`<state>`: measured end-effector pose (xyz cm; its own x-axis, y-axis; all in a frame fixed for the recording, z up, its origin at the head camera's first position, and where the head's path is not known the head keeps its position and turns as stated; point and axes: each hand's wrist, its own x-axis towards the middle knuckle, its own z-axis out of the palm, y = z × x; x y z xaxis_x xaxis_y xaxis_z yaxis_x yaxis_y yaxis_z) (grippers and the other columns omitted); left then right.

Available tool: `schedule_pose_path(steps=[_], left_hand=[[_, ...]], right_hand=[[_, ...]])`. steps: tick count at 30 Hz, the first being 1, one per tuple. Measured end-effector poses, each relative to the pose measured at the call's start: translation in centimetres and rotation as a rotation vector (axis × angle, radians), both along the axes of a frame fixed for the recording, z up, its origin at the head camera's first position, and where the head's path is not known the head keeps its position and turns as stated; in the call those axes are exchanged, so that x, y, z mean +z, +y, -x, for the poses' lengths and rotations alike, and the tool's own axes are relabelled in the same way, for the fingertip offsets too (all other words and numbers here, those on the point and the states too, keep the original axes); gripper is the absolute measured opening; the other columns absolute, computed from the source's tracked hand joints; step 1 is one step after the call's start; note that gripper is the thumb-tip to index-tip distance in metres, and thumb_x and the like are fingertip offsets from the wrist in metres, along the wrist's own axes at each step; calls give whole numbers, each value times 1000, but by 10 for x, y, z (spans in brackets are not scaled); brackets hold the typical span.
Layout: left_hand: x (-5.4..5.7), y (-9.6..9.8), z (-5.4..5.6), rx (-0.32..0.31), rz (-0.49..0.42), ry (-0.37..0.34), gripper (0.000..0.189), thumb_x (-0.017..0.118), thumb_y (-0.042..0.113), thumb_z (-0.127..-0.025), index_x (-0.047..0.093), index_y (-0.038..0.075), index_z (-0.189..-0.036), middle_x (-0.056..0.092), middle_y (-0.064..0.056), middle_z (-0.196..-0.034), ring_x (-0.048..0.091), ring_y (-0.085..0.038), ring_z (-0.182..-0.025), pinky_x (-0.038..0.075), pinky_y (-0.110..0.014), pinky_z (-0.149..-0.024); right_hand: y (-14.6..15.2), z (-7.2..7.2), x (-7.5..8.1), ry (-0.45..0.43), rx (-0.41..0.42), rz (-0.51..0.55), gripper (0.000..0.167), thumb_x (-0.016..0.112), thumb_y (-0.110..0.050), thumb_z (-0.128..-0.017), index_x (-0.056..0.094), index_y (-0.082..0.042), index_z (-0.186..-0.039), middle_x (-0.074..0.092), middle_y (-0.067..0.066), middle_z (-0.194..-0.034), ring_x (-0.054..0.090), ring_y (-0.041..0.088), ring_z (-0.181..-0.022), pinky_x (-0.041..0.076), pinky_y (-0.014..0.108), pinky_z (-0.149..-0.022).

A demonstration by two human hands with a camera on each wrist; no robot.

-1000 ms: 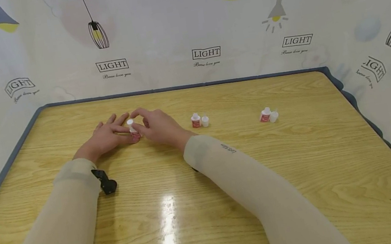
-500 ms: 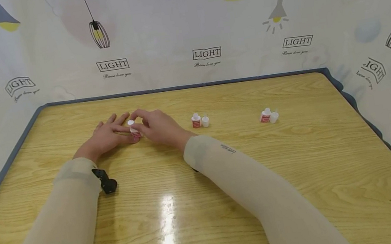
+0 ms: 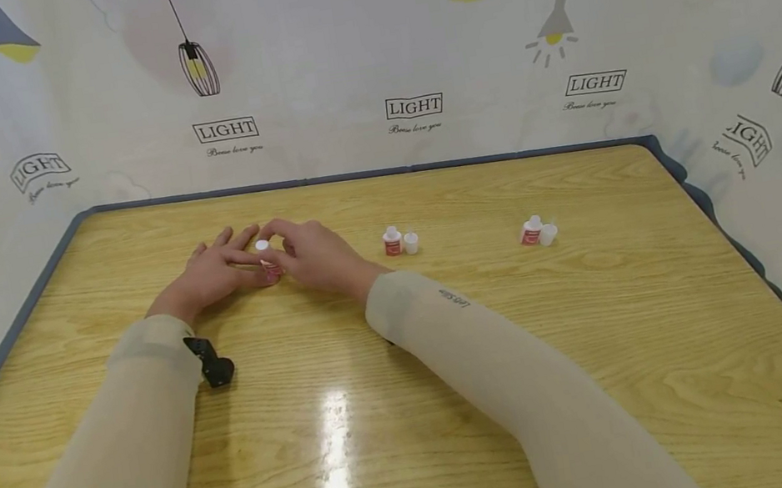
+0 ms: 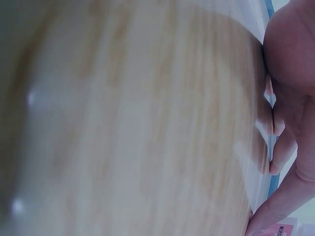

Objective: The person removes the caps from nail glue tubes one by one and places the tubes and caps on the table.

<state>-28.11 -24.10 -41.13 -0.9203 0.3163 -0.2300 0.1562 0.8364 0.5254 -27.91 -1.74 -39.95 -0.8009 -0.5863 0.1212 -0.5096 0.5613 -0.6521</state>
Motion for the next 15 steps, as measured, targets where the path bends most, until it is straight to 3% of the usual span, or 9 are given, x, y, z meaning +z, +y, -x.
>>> schedule_pose_path(steps=[7, 15], left_hand=[[-1, -1, 2, 0, 5, -1, 61, 71, 64, -95, 70, 27, -142, 13, -4, -182, -11, -38, -168, -15, -68, -130], [-1, 1, 2, 2, 7, -2, 62, 70, 65, -94, 70, 27, -143, 14, -4, -182, -9, -38, -169, -14, -67, -131]], right_hand=[[2, 1, -1, 4, 28, 40, 32, 56, -35, -112, 63, -19, -139, 53, 0, -68, 42, 12, -57, 36, 24, -57], [4, 1, -3, 65, 45, 97, 29, 56, -31, -112, 62, -15, -135, 48, -1, -63, 39, 11, -55, 35, 22, -56]])
